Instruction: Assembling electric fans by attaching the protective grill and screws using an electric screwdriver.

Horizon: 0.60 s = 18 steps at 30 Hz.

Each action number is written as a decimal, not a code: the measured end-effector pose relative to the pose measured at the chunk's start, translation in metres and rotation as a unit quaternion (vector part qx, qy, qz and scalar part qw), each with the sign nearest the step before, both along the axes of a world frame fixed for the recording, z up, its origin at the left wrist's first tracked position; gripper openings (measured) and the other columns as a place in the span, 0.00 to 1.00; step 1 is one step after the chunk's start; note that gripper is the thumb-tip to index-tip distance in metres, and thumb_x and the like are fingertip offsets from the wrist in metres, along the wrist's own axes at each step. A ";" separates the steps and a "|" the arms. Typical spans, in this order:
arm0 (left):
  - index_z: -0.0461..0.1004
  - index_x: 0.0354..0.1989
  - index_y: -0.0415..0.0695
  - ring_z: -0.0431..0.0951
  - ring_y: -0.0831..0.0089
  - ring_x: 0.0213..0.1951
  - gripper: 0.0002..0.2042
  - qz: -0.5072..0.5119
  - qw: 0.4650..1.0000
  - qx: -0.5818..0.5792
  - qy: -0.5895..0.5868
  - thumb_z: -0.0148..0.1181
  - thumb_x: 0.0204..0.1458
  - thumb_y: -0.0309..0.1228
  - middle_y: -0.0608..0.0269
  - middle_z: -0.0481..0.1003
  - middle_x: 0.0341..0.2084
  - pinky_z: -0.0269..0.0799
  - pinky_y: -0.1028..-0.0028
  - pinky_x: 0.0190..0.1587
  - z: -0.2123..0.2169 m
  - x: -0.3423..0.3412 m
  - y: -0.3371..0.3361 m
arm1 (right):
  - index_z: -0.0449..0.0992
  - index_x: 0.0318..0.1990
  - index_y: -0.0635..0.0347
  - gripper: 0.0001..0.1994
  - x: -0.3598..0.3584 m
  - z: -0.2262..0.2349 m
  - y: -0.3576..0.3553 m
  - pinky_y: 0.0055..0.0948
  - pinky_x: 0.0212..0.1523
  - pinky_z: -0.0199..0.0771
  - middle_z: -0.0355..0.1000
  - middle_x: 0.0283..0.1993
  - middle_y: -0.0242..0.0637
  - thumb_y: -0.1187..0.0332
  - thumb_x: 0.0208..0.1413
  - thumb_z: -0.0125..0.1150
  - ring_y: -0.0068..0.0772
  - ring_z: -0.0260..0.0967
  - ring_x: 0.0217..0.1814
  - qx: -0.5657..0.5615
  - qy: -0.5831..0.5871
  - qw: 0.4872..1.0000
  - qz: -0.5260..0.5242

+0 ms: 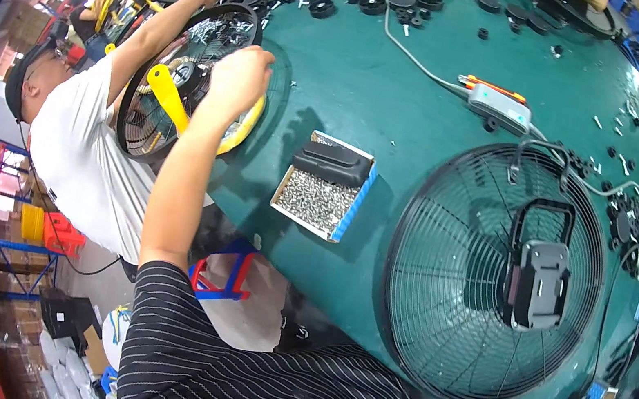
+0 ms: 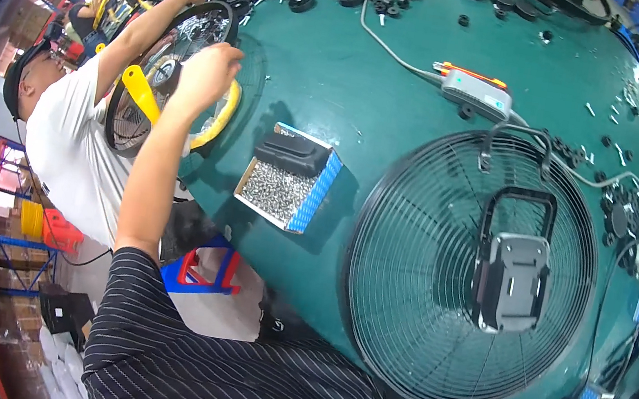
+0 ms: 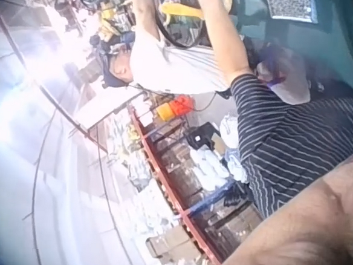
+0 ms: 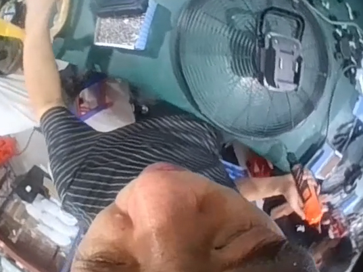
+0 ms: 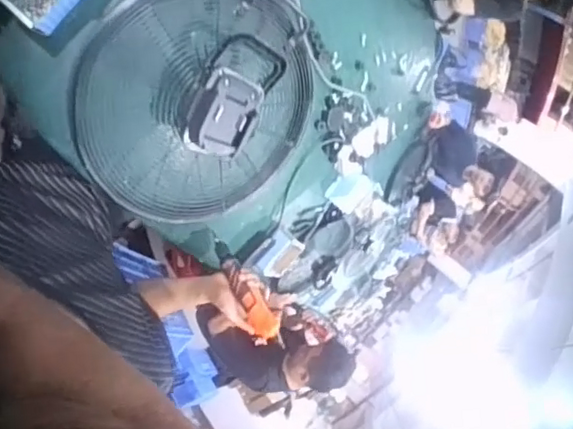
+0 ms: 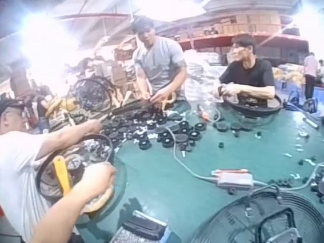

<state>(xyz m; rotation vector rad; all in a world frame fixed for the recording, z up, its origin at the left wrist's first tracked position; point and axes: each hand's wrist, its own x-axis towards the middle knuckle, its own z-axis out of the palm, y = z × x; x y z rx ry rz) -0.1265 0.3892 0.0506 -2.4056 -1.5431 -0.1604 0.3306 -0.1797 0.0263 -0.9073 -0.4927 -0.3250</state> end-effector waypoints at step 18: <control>0.80 0.44 0.38 0.74 0.80 0.36 0.10 -0.004 0.879 -0.350 -0.323 0.61 0.57 0.28 0.65 0.76 0.31 0.68 0.78 0.40 -0.034 0.039 -0.018 | 0.61 0.67 0.44 0.32 0.052 -0.014 0.001 0.36 0.23 0.70 0.71 0.51 0.54 0.35 0.63 0.38 0.46 0.71 0.29 -0.179 -0.057 0.980 0.064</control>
